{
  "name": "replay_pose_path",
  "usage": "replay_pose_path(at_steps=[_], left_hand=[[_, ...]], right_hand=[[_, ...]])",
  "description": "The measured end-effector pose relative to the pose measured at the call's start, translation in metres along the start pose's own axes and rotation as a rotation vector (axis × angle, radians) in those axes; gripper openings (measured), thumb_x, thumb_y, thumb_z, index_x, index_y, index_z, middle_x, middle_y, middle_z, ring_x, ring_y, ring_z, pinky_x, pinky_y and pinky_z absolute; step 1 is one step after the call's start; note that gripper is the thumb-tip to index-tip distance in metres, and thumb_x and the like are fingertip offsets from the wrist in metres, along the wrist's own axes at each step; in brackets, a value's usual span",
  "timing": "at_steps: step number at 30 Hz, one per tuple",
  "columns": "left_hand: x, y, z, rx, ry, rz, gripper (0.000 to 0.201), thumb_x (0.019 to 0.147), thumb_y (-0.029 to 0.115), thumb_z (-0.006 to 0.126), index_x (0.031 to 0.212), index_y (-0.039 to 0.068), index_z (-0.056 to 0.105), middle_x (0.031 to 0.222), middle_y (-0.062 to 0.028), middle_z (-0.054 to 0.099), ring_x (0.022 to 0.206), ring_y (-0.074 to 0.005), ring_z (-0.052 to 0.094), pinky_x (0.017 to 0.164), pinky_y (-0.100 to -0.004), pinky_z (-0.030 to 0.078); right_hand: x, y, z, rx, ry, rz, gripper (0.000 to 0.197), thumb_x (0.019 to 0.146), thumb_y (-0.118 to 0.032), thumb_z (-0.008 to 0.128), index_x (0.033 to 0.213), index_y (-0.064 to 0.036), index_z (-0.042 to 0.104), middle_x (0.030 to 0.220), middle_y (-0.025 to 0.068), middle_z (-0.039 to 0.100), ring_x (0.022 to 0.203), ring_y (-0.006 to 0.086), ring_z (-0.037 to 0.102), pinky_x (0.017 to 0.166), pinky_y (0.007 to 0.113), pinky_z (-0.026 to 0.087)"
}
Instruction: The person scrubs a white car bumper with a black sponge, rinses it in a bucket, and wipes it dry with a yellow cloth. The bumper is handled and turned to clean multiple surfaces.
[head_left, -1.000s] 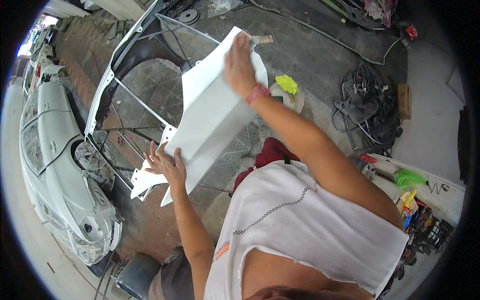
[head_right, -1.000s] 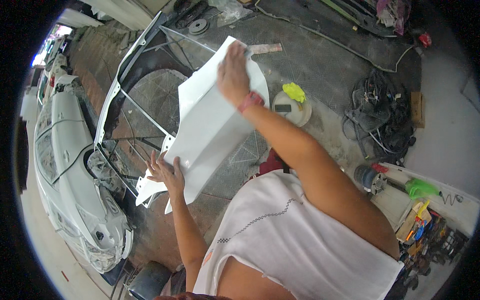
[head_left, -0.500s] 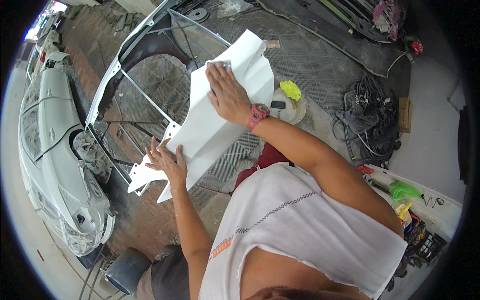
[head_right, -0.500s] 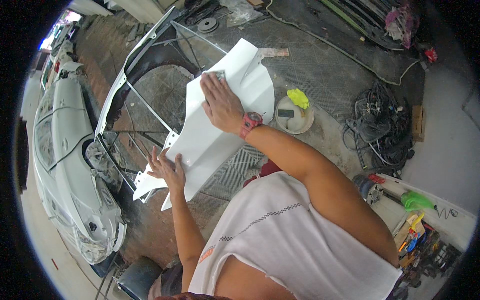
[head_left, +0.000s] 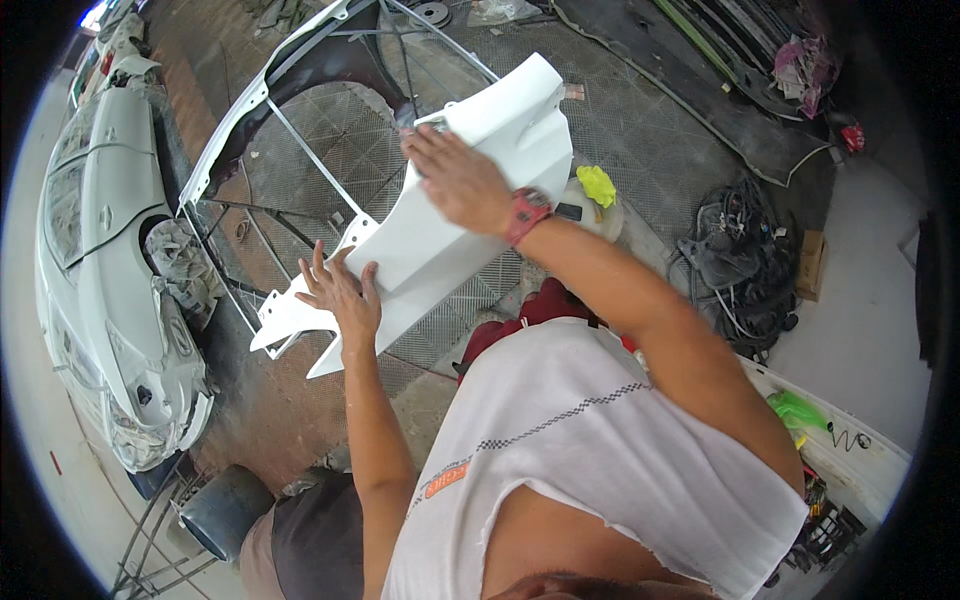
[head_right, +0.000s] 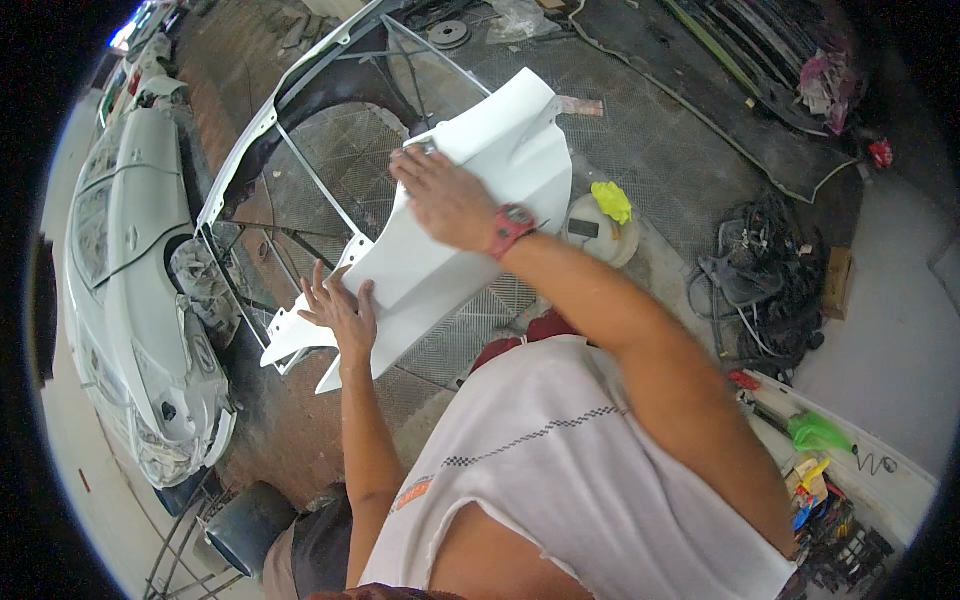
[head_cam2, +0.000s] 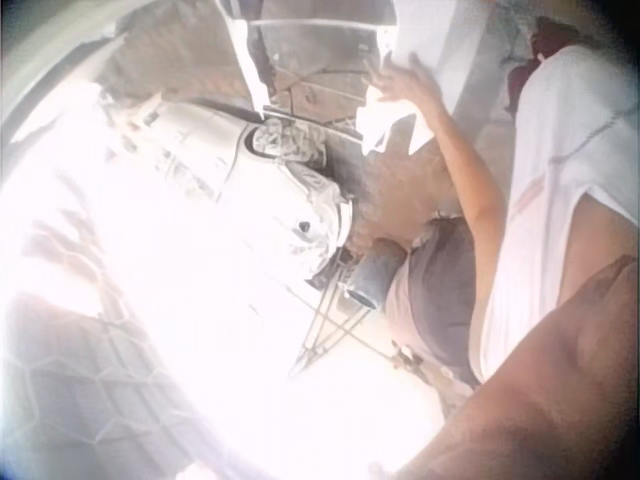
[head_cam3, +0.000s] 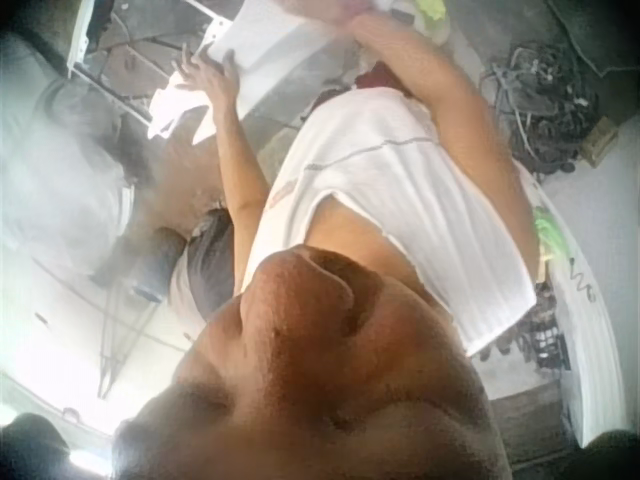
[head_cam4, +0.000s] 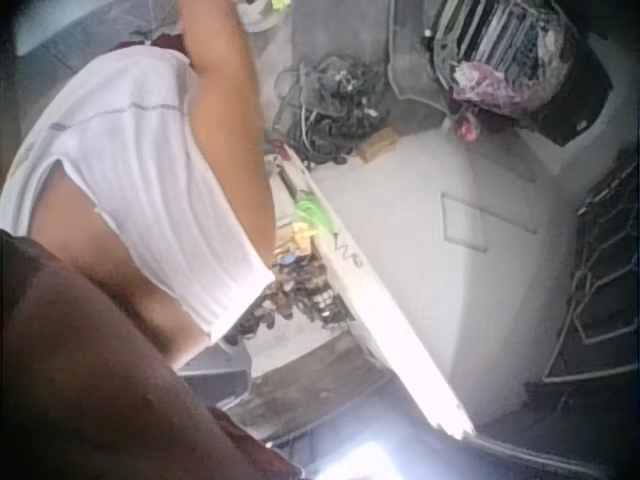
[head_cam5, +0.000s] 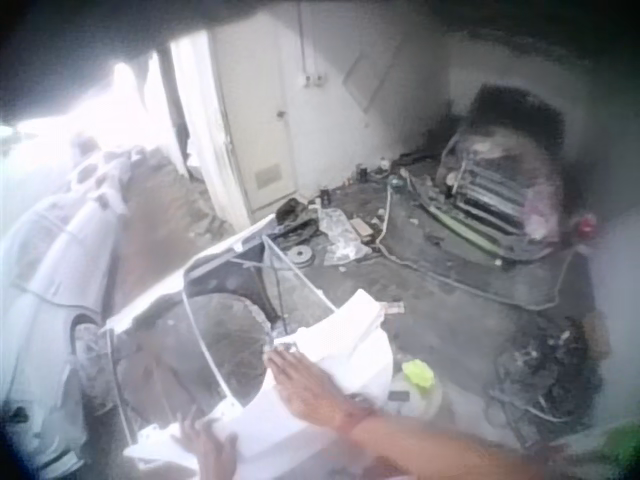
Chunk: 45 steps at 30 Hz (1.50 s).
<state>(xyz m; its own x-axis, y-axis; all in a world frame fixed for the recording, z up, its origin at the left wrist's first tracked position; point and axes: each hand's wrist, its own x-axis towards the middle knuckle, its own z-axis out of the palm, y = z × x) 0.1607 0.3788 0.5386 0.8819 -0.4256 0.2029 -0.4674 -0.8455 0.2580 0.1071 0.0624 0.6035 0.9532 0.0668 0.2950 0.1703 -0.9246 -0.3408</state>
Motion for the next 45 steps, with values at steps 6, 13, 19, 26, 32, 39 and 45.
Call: replay_pose_path(at_steps=[6, 13, 19, 26, 32, 39, 45], left_hand=[[-0.005, 0.0, -0.002, -0.054, 0.042, 0.009, 0.044, 0.101, 0.045, 0.072, 0.138, 0.023, 0.062, 0.174, -0.0059, 0.03, 0.165, -0.0441, 0.008, 0.12, -0.0838, -0.004], [-0.002, 0.006, -0.004, -0.018, 0.03, 0.011, 0.046, 0.102, 0.045, 0.072, 0.141, 0.024, 0.06, 0.173, -0.0048, 0.03, 0.166, -0.0417, 0.008, 0.121, -0.0837, -0.003], [-0.004, 0.005, -0.004, -0.04, 0.038, -0.012, 0.043, 0.101, 0.047, 0.071, 0.137, 0.026, 0.063, 0.174, -0.0036, 0.03, 0.166, -0.0428, 0.008, 0.122, -0.0821, -0.005], [-0.001, 0.005, 0.0, 0.005, 0.037, -0.028, 0.048, 0.099, 0.047, 0.073, 0.14, 0.026, 0.061, 0.174, -0.0028, 0.031, 0.165, -0.0423, 0.01, 0.12, -0.0837, -0.002], [-0.004, 0.003, 0.002, -0.018, 0.055, -0.013, 0.049, 0.1, 0.049, 0.072, 0.142, 0.025, 0.06, 0.174, -0.0053, 0.031, 0.166, -0.0432, 0.008, 0.12, -0.083, -0.005], [-0.005, 0.002, 0.001, -0.015, 0.074, -0.004, 0.05, 0.1, 0.05, 0.072, 0.141, 0.024, 0.061, 0.174, -0.007, 0.031, 0.165, -0.0434, 0.01, 0.12, -0.0828, -0.004], [-0.005, 0.005, -0.001, -0.026, 0.061, -0.028, 0.046, 0.101, 0.051, 0.07, 0.139, 0.026, 0.062, 0.175, -0.0052, 0.03, 0.166, -0.0438, 0.008, 0.121, -0.0836, -0.002]], right_hand=[[-0.015, 0.061, 0.042, -0.175, 0.292, 0.218, 0.061, 0.105, -0.02, 0.051, 0.158, 0.008, 0.043, 0.167, 0.0255, 0.043, 0.158, 0.0408, 0.037, 0.131, 0.053, 0.028], [-0.002, 0.051, 0.003, 0.008, 0.262, 0.096, 0.051, 0.102, -0.015, 0.049, 0.148, 0.0065, 0.052, 0.155, 0.0261, 0.055, 0.15, 0.0397, 0.047, 0.128, 0.047, 0.035], [0.029, 0.05, 0.004, -0.09, 0.125, 0.128, 0.025, 0.103, -0.017, 0.051, 0.107, 0.0009, 0.068, 0.114, 0.0214, 0.072, 0.114, 0.0406, 0.066, 0.105, 0.052, 0.049], [0.029, 0.084, 0.001, -0.053, 0.488, -0.053, 0.026, 0.103, -0.017, 0.049, 0.093, -0.0032, 0.069, 0.1, 0.0195, 0.071, 0.102, 0.041, 0.067, 0.093, 0.057, 0.051], [0.033, 0.067, 0.002, -0.045, 0.324, -0.134, 0.021, 0.101, -0.019, 0.055, 0.097, -0.0031, 0.068, 0.1, 0.0192, 0.071, 0.097, 0.0402, 0.067, 0.09, 0.054, 0.053], [0.0, 0.129, -0.063, -0.346, 0.029, 0.095, 0.023, 0.097, -0.017, 0.056, 0.105, -0.0017, 0.071, 0.112, 0.0165, 0.071, 0.11, 0.0363, 0.067, 0.103, 0.052, 0.051], [-0.015, 0.171, -0.023, -0.346, 0.245, 0.07, 0.024, 0.103, -0.018, 0.051, 0.111, -0.0019, 0.066, 0.114, 0.0186, 0.067, 0.116, 0.0378, 0.062, 0.116, 0.056, 0.041]])
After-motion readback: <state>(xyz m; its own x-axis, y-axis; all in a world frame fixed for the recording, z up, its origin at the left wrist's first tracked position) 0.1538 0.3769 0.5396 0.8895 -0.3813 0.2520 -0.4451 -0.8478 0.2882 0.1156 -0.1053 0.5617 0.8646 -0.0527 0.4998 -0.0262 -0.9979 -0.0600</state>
